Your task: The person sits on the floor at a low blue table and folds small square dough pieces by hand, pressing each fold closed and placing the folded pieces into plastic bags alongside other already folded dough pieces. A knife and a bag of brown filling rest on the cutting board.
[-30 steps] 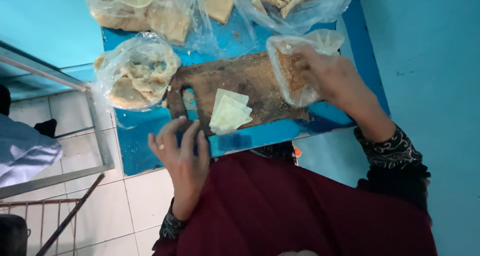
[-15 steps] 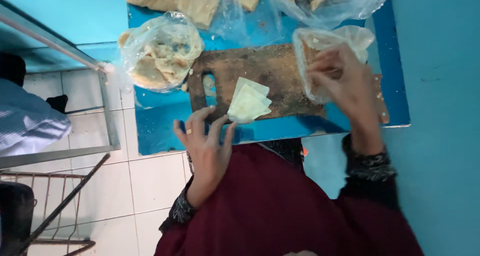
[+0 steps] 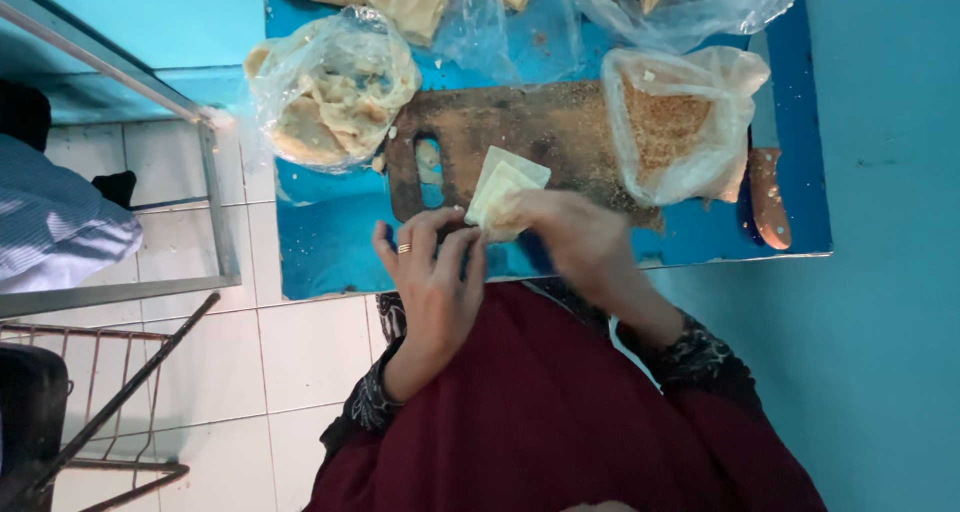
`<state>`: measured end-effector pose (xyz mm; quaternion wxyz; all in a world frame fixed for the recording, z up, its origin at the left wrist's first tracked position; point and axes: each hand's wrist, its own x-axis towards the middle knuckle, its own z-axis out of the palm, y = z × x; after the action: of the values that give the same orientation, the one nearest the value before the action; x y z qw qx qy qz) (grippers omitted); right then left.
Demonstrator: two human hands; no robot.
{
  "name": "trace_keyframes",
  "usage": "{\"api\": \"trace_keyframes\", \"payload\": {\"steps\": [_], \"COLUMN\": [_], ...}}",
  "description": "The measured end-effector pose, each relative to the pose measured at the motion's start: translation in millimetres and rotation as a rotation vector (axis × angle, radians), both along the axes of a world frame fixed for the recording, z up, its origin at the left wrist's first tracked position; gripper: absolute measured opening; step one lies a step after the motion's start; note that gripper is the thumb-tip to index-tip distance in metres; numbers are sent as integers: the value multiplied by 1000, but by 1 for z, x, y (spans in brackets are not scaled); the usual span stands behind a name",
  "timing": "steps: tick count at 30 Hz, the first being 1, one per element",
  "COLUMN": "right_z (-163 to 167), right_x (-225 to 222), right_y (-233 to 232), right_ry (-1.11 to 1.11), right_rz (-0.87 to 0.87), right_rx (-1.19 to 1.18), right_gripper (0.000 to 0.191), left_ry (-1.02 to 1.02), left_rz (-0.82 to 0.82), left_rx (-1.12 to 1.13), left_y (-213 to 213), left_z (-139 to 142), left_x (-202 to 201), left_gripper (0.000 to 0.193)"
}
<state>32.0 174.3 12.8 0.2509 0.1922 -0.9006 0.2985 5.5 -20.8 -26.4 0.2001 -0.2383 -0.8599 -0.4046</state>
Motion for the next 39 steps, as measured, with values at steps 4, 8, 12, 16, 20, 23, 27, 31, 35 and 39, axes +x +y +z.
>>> {"api": "trace_keyframes", "payload": {"steps": [4,8,12,16,20,23,27,31,35,39], "right_z": [27,36,24,26,39,33,12,-1,-1,9], "right_x": [6,-1,-11,-13,-11,-5,-9,-11,-10,-9], "right_y": [41,81,90,91,80,45,-1,-17,-15,-7], "right_ry": [-27,-186,-209,-238,-239,-281,-245,-103,-61,-267], "right_rz": [-499,-632,-566,-587,-569,-355,-52,-33,-70,-121], "right_rx": [-11,305,389,355,14,-346,-165,-52,-15,-169], "right_gripper": [15,22,25,19,19,19,17,18,17,19], "left_ry": [-12,1,-6,-9,-15,-13,-11,-11,-19,-19], "left_rz": [-21,-31,-38,-39,-38,-35,-32,-42,-48,-52], "left_rx": [30,53,80,121,171,166,156,152,159,181], "left_y": [1,3,5,5,9,10,11,8,8,11], "left_z": [5,6,2,-4,-8,-10,-11,-11,-11,-12], "left_x": [2,-1,-3,-5,-8,-9,-7,-8,-7,-7], "left_gripper": [14,14,13,14,16,18,19,21,23,23]}}
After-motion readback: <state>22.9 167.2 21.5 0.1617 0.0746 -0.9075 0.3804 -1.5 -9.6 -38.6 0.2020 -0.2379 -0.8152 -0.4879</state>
